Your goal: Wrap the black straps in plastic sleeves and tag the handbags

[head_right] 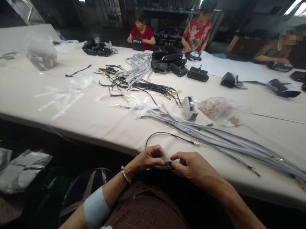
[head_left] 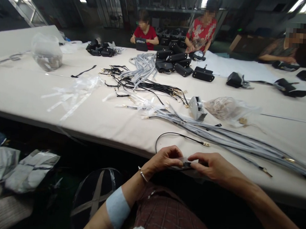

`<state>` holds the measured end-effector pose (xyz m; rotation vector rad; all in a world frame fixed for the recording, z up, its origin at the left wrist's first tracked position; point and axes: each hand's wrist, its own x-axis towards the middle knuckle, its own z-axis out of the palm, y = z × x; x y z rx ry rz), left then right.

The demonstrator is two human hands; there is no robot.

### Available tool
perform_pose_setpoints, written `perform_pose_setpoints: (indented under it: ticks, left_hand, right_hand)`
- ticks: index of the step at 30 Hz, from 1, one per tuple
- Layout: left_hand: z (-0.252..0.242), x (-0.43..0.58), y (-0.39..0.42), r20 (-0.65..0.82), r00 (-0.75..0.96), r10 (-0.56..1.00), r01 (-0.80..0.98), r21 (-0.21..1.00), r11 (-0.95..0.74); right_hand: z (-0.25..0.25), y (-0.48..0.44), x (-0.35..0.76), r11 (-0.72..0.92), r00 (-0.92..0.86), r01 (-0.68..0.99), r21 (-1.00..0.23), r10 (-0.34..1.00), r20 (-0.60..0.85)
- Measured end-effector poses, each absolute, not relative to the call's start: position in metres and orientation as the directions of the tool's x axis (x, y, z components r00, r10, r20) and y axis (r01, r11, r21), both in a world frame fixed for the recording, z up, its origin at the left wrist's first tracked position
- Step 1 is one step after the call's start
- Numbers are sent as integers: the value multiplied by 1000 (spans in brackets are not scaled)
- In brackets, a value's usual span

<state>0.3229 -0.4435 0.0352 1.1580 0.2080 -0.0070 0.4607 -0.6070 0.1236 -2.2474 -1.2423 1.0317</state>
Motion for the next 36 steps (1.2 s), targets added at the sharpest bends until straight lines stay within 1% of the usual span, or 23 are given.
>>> perform_pose_setpoints:
  ticks: [2,4,6,8,10,12,14,16,18,19,21,22,25,27,28,30,32,33,34,35,36]
  left_hand:
    - [32,322,-446,-168,985,45,126,869,478]
    - [29,317,-446,-158,986,45,120,881,457]
    - [27,308,-443,-174,981,88,132,924,358]
    - [26,296,-437,-186,977,109,151,952,267]
    - [25,281,-431,-183,981,60,166,962,216]
    - [25,266,-427,-190,982,18,184,967,175]
    - [26,253,-423,-207,976,66,196,971,136]
    - [28,241,-420,-192,964,185,180,980,78]
    - [31,231,-416,-139,954,267,144,990,-1]
    - [32,226,-414,-109,956,274,123,992,-37]
    - [35,218,-411,-63,968,242,86,993,-84]
    - [36,215,-410,-65,975,211,84,993,-83]
    - [39,210,-411,-183,978,105,185,983,-13]
    - [40,208,-415,-244,969,45,243,969,33]
    - [40,208,-417,-247,969,27,246,968,48]
    - [39,206,-420,-211,977,19,209,976,60]
    - [36,204,-423,-155,987,53,153,988,29]
    - [34,203,-423,-114,989,91,116,993,-24]
    - [33,202,-423,-55,990,133,70,992,-109]
    - [31,201,-423,24,986,164,13,975,-224]
    - [30,201,-423,116,979,166,-50,933,-356]
  right_hand:
    - [121,-604,451,-478,329,685,-549,876,-352]
    - [118,-601,444,-465,313,717,-520,881,-356]
    - [115,-598,438,-509,294,644,-571,854,-429]
    - [111,-595,433,-569,280,504,-649,819,-501]
    - [108,-593,426,-611,291,366,-702,792,-537]
    - [108,-590,419,-647,310,271,-713,760,-571]
    - [112,-589,412,-664,267,223,-713,745,-611]
    - [119,-590,408,-644,144,213,-735,765,-628]
    - [126,-593,407,-622,27,212,-754,775,-632]
    - [128,-595,407,-624,6,211,-752,770,-638]
    - [128,-597,404,-643,35,232,-730,756,-654]
    - [126,-597,401,-649,71,262,-714,751,-656]
    - [123,-591,384,-648,179,382,-659,752,-635]
    - [124,-584,369,-603,202,474,-642,784,-588]
    - [125,-581,362,-561,203,531,-635,812,-547]
    - [126,-576,352,-463,205,638,-615,873,-443]
    - [126,-576,349,-440,241,659,-610,892,-382]
    - [124,-578,351,-476,270,621,-623,876,-400]
    - [122,-580,354,-532,289,553,-641,844,-452]
    - [119,-582,357,-596,290,463,-656,801,-523]
    - [116,-585,360,-651,271,361,-668,759,-593]
